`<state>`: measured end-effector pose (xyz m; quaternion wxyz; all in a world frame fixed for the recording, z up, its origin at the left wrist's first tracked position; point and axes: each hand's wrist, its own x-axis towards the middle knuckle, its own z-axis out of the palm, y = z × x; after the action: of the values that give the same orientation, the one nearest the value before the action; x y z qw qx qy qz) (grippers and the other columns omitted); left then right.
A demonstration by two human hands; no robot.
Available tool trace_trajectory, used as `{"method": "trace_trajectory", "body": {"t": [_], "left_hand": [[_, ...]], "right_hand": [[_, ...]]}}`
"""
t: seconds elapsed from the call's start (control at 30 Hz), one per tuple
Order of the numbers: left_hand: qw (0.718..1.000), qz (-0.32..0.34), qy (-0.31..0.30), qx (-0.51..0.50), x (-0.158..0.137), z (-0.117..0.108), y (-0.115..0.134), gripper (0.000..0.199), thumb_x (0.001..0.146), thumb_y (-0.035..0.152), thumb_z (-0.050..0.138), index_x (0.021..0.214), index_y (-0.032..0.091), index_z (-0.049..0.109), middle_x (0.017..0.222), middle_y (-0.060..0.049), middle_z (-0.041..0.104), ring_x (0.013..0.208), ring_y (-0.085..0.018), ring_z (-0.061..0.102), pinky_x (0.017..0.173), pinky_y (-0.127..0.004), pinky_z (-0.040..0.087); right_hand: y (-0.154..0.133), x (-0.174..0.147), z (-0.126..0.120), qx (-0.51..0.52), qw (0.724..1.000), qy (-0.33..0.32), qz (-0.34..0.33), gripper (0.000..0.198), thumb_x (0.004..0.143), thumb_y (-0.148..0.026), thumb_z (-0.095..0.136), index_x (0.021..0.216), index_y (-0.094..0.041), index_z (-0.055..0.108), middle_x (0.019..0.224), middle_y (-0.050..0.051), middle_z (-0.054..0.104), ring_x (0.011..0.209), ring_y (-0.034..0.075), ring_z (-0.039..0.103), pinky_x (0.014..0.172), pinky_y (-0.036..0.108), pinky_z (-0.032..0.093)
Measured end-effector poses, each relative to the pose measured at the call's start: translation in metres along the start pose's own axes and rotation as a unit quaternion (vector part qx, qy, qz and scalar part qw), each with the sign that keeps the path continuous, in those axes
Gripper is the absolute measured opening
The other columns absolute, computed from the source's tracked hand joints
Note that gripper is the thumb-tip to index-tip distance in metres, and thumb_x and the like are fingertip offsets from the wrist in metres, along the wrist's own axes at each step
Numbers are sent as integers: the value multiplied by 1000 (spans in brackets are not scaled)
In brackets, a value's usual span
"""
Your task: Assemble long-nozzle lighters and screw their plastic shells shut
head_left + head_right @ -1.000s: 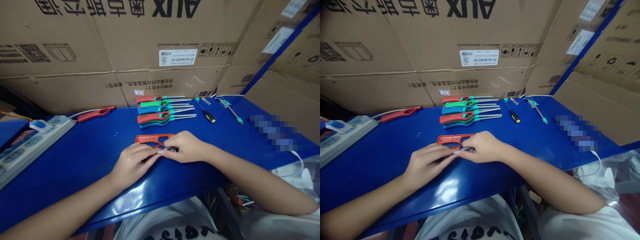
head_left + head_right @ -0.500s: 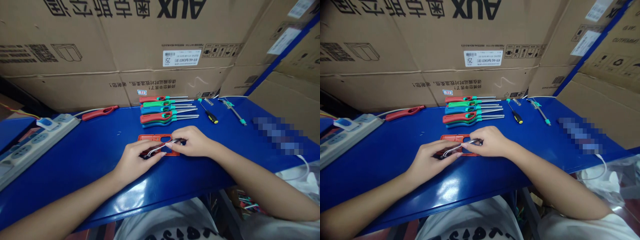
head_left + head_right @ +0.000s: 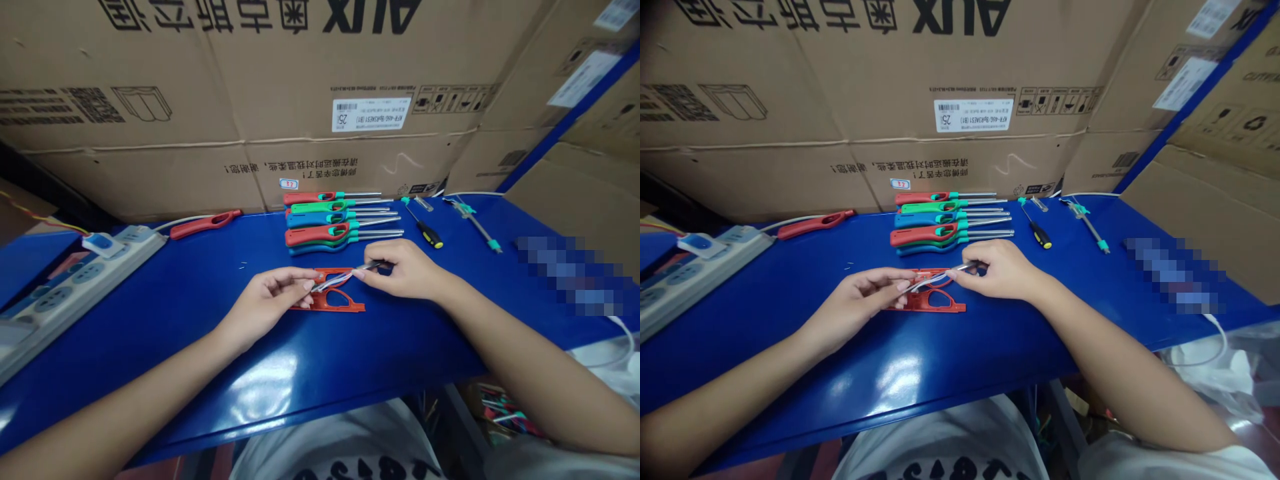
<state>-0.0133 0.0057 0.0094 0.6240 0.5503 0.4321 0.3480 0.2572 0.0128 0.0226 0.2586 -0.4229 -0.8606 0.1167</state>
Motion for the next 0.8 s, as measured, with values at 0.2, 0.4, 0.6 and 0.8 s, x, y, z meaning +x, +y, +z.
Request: {"method": "trace_trajectory", "body": {"t": [0.2,0.4,0.6,0.8], "left_hand": [[997,65,18,41,1,-6,-4,35,75,36,84,103,16,77,95,-7,80,85,-20,76,84,-33,63],[937,223,23,267,-1,-12,-7,17,87,24,72,101,18,78,95,-7,79,83,-18,74,75,-28,61],[851,335,-9,403,-3,-15,-6,20,96,17,60,110,19,75,101,-7,75,89,-16,72,81,-28,59],[838,339,-17,427,-4,-18,-6,18,97,17,60,107,17,75,100,-7,74,86,-17,72,78,-28,59]], "right_hand": [[1,-1,-1,-17,997,-45,-60,40,94,-46,60,67,-17,55,64,-1,54,59,10,47,57,25,30],[1,-2,-2,-38,995,-55,-73,38,94,-47,61,70,-17,59,67,-1,55,62,11,50,59,25,31],[0,-2,-5,-20,995,-79,-65,37,96,-49,59,81,-16,68,73,2,61,67,13,55,63,26,36],[3,-2,-8,35,991,-120,-52,33,101,-42,54,90,-17,73,82,5,66,73,14,58,67,26,39]]}}
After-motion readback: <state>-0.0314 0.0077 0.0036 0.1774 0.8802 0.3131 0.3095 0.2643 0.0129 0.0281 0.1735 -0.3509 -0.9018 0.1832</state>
